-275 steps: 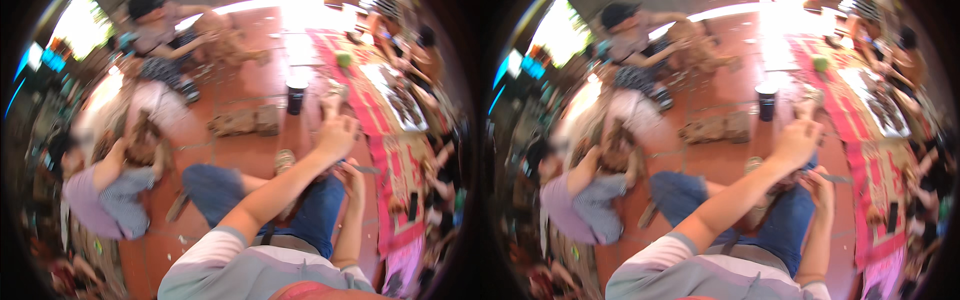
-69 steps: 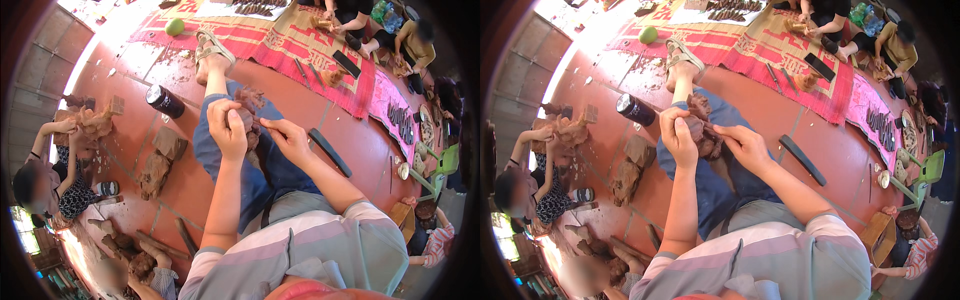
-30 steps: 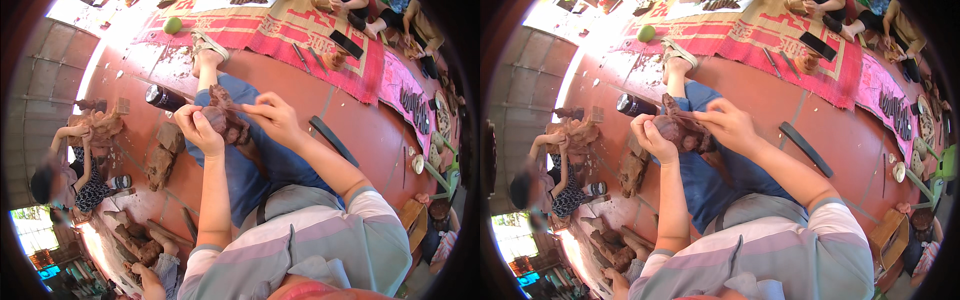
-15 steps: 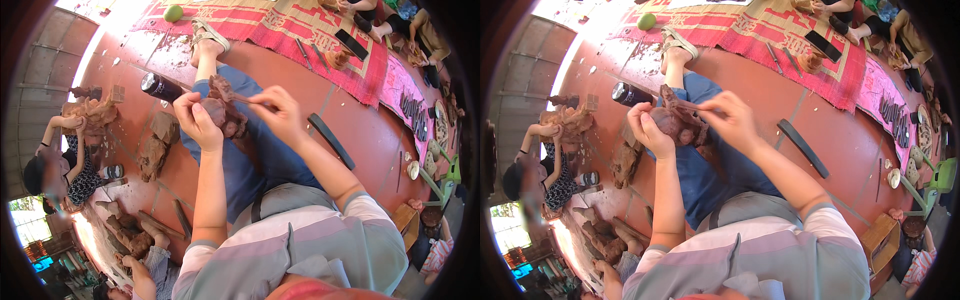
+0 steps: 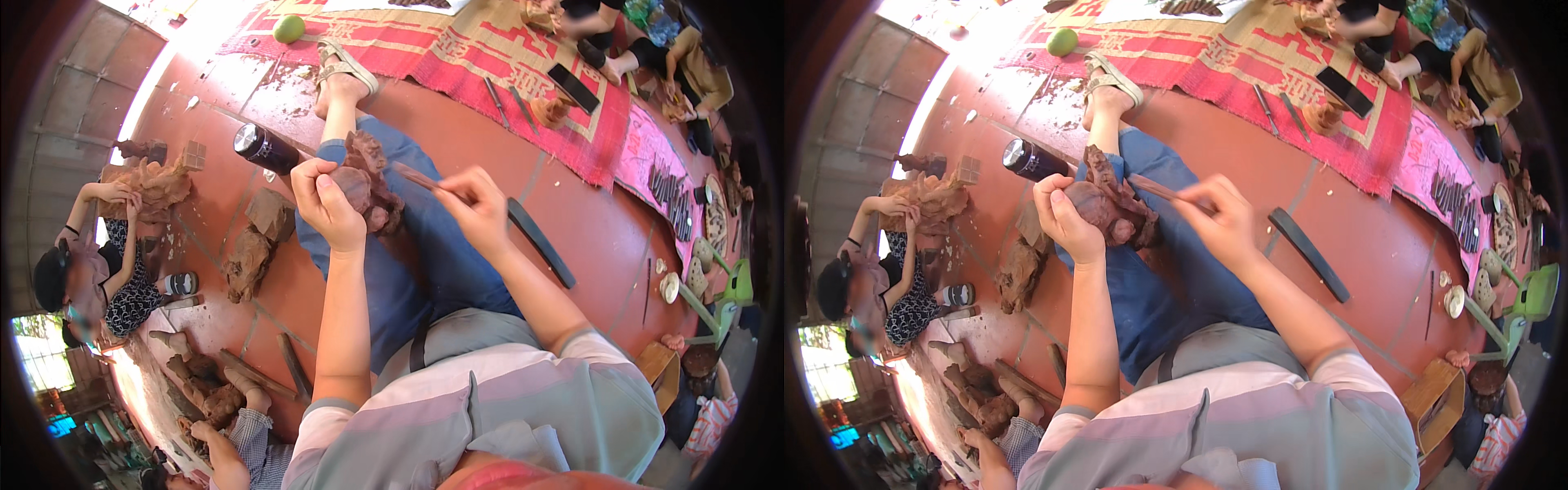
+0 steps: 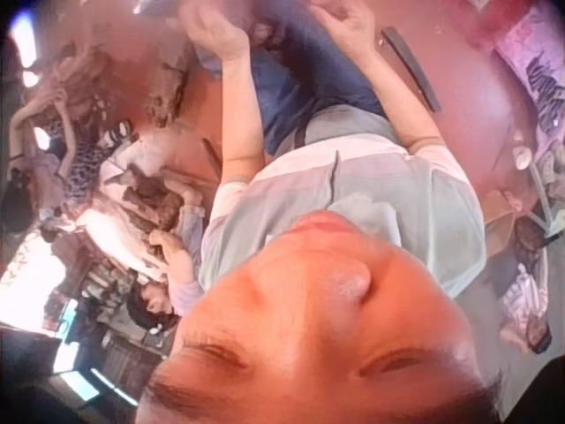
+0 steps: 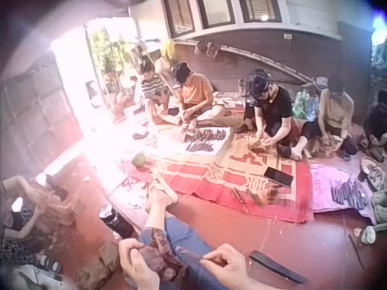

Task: The person carves a piece of wood using a small chisel and their hands while sitting on the floor. They rotate the wood to work on different sides and refine the details of the carving.

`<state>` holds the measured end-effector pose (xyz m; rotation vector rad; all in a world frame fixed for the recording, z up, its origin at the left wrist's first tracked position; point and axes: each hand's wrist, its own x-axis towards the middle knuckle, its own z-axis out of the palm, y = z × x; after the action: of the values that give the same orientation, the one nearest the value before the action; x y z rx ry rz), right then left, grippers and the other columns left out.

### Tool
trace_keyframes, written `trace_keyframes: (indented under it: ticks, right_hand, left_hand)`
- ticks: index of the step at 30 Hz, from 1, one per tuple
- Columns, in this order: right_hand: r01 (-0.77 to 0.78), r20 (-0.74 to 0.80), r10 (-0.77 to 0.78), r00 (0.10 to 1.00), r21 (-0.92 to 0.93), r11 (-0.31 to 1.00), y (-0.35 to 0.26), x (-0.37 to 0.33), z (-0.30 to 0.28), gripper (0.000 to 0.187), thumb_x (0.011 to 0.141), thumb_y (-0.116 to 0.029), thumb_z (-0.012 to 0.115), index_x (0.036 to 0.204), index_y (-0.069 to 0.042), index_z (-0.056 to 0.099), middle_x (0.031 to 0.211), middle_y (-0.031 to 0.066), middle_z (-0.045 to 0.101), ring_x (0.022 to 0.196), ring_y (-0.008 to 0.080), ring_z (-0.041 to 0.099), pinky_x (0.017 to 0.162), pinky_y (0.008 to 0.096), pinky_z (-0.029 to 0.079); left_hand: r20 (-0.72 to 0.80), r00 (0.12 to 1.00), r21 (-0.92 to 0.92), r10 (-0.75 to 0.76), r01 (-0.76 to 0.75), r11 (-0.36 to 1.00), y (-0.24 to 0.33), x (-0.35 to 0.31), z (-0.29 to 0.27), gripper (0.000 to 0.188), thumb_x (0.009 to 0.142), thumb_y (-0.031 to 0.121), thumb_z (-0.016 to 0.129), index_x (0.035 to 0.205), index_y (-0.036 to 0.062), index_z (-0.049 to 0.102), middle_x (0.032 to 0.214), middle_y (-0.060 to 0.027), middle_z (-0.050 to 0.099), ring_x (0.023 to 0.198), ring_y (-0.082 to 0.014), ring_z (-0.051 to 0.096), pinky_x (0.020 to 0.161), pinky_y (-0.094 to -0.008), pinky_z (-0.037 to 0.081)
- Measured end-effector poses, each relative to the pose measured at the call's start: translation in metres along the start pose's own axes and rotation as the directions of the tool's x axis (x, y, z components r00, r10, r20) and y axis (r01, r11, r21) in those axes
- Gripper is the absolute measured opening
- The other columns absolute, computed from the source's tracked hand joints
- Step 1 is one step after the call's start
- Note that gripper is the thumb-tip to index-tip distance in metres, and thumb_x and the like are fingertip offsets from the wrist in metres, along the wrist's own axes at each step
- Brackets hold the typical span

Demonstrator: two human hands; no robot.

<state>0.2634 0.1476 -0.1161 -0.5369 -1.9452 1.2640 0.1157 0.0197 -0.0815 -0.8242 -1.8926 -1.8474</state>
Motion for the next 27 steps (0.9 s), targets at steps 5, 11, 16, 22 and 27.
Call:
trace_keyframes:
  ticks: [5, 11, 16, 22, 27]
  right_hand:
    - [0.272, 0.100, -0.278, 0.955, 0.075, 0.959, -0.029, 0.046, 0.056, 0.010, 0.077, -0.007, 0.077, 0.084, -0.005, 0.069, 0.078, 0.0059, 0.059, 0.070, 0.0189, 0.060, 0.060, 0.0302, 0.047]
    - [0.194, 0.005, -0.199, 0.980, 0.197, 0.961, -0.002, 0.032, 0.030, 0.012, 0.075, 0.000, 0.080, 0.077, -0.001, 0.068, 0.077, 0.0037, 0.059, 0.067, 0.0109, 0.056, 0.058, 0.0245, 0.044]
    - [0.296, 0.074, -0.307, 0.949, 0.129, 0.947, -0.028, 0.051, 0.047, 0.014, 0.074, -0.001, 0.082, 0.078, 0.000, 0.068, 0.079, 0.0031, 0.058, 0.067, 0.0098, 0.057, 0.057, 0.0237, 0.044]
    - [0.182, 0.018, -0.185, 0.983, 0.120, 0.976, -0.010, 0.028, 0.033, 0.011, 0.075, -0.002, 0.080, 0.081, -0.002, 0.071, 0.078, 0.0044, 0.060, 0.067, 0.0103, 0.058, 0.056, 0.0247, 0.046]
    - [0.210, 0.033, -0.214, 0.976, 0.098, 0.973, -0.029, 0.040, 0.049, 0.012, 0.075, -0.004, 0.080, 0.083, -0.003, 0.071, 0.081, 0.0051, 0.061, 0.068, 0.0128, 0.059, 0.058, 0.0257, 0.047]
  left_hand:
    - [-0.043, 0.998, -0.007, 0.044, -0.044, 0.999, -0.004, 0.002, -0.001, 0.017, 0.090, 0.013, 0.045, 0.089, -0.0007, 0.054, 0.088, -0.0118, 0.054, 0.084, -0.0237, 0.054, 0.079, -0.0342, 0.044]
    - [-0.040, 0.996, 0.047, 0.085, -0.083, 0.995, 0.001, 0.006, 0.001, 0.019, 0.092, 0.017, 0.044, 0.090, 0.0002, 0.053, 0.091, -0.0109, 0.051, 0.088, -0.0214, 0.050, 0.083, -0.0330, 0.041]
    - [-0.083, 0.995, 0.039, 0.056, -0.053, 0.998, 0.000, 0.000, 0.000, 0.017, 0.087, 0.013, 0.049, 0.097, 0.0001, 0.052, 0.105, -0.0152, 0.047, 0.095, -0.0250, 0.049, 0.081, -0.0337, 0.042]
    - [-0.047, 0.990, 0.047, 0.130, -0.128, 0.991, -0.009, 0.000, 0.004, 0.015, 0.091, 0.013, 0.046, 0.098, 0.0016, 0.053, 0.105, -0.0099, 0.045, 0.087, -0.0159, 0.044, 0.076, -0.0285, 0.039]
    - [-0.033, 0.992, 0.035, 0.122, -0.121, 0.992, -0.004, 0.002, 0.002, 0.021, 0.092, 0.019, 0.051, 0.103, 0.0010, 0.055, 0.110, -0.0152, 0.045, 0.090, -0.0224, 0.051, 0.075, -0.0316, 0.047]
